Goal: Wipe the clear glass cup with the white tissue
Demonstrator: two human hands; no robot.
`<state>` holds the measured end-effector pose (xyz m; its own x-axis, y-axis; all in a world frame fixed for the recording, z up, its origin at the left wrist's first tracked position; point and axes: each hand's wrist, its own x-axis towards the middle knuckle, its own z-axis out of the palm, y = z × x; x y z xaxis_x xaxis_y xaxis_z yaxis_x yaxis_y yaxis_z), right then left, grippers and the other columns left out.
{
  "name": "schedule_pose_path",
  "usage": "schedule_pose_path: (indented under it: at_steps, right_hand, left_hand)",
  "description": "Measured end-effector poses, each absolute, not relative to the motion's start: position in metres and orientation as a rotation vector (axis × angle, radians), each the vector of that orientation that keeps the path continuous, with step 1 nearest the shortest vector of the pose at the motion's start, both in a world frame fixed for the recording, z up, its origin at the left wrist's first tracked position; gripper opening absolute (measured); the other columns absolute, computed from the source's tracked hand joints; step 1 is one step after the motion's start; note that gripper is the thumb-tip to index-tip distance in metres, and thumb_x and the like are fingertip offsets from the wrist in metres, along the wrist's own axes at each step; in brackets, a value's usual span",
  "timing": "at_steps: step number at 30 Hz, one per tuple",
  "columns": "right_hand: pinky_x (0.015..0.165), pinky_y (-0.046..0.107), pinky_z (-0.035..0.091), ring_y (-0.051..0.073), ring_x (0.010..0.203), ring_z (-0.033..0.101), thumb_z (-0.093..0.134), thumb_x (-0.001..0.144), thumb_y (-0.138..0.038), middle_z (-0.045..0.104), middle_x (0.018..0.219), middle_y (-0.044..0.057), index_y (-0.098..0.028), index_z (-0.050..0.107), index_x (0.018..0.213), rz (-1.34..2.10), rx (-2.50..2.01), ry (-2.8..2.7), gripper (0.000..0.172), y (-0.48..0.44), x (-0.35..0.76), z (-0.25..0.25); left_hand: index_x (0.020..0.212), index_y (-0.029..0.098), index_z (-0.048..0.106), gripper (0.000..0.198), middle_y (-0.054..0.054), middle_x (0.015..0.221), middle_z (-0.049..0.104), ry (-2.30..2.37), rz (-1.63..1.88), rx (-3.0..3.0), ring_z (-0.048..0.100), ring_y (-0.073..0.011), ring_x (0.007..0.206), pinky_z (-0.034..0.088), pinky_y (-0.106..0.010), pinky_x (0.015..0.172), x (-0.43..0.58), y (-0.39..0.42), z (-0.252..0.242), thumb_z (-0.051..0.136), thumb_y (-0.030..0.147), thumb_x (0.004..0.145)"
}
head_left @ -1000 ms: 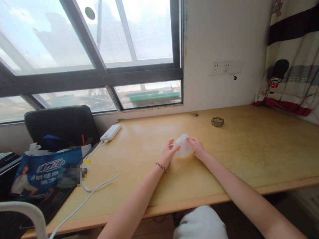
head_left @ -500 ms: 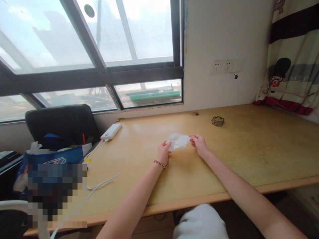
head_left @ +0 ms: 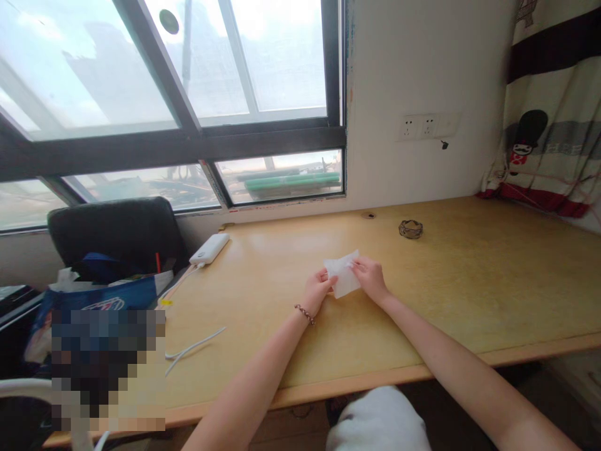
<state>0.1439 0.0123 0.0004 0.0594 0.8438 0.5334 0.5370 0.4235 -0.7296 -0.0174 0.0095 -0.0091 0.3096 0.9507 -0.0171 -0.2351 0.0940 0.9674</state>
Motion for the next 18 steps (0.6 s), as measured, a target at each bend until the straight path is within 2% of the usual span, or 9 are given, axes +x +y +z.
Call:
schedule_pose_path:
  at_steps: [4, 8, 14, 18]
  right_hand:
    - [0.054, 0.024, 0.040, 0.015, 0.056, 0.054, 0.049, 0.073, -0.038, 0.061, 0.058, 0.001, -0.016, 0.064, 0.066, 0.516, -1.293, -1.396, 0.027, 0.019, 0.148, -0.002]
    - [0.049, 0.024, 0.040, 0.015, 0.054, 0.054, 0.053, 0.069, -0.038, 0.062, 0.061, 0.002, -0.015, 0.063, 0.068, 0.690, -1.276, -1.311, 0.025, 0.024, 0.146, -0.008]
    - [0.064, 0.027, 0.046, 0.016, 0.070, 0.059, 0.057, 0.065, -0.027, 0.065, 0.078, 0.004, -0.016, 0.061, 0.076, 0.881, -1.077, -1.440, 0.016, 0.025, 0.142, -0.011]
    - [0.068, 0.029, 0.046, 0.016, 0.074, 0.058, 0.060, 0.063, -0.027, 0.063, 0.084, 0.005, -0.017, 0.059, 0.085, 0.919, -1.084, -1.388, 0.024, 0.024, 0.140, -0.012]
  left_hand:
    - [0.097, 0.010, 0.061, 0.041, -0.010, 0.087, 0.066, 0.804, 1.042, 1.084, 0.062, -0.0192, 0.073, 0.048, -0.028, 0.062, -0.018, 0.009, -0.009, 0.068, 0.025, 0.059]
    - [0.095, 0.011, 0.063, 0.040, -0.009, 0.086, 0.066, 0.824, 1.091, 0.980, 0.062, -0.0195, 0.071, 0.048, -0.028, 0.060, -0.019, 0.011, -0.010, 0.068, 0.022, 0.057]
    - [0.099, 0.011, 0.062, 0.044, -0.010, 0.086, 0.067, 0.732, 1.183, 0.884, 0.062, -0.0210, 0.076, 0.047, -0.029, 0.066, -0.019, 0.012, -0.006, 0.070, 0.026, 0.058]
    - [0.097, 0.009, 0.062, 0.046, -0.010, 0.084, 0.067, 0.762, 1.164, 0.868, 0.062, -0.0220, 0.075, 0.047, -0.030, 0.067, -0.018, 0.011, -0.004, 0.073, 0.027, 0.056]
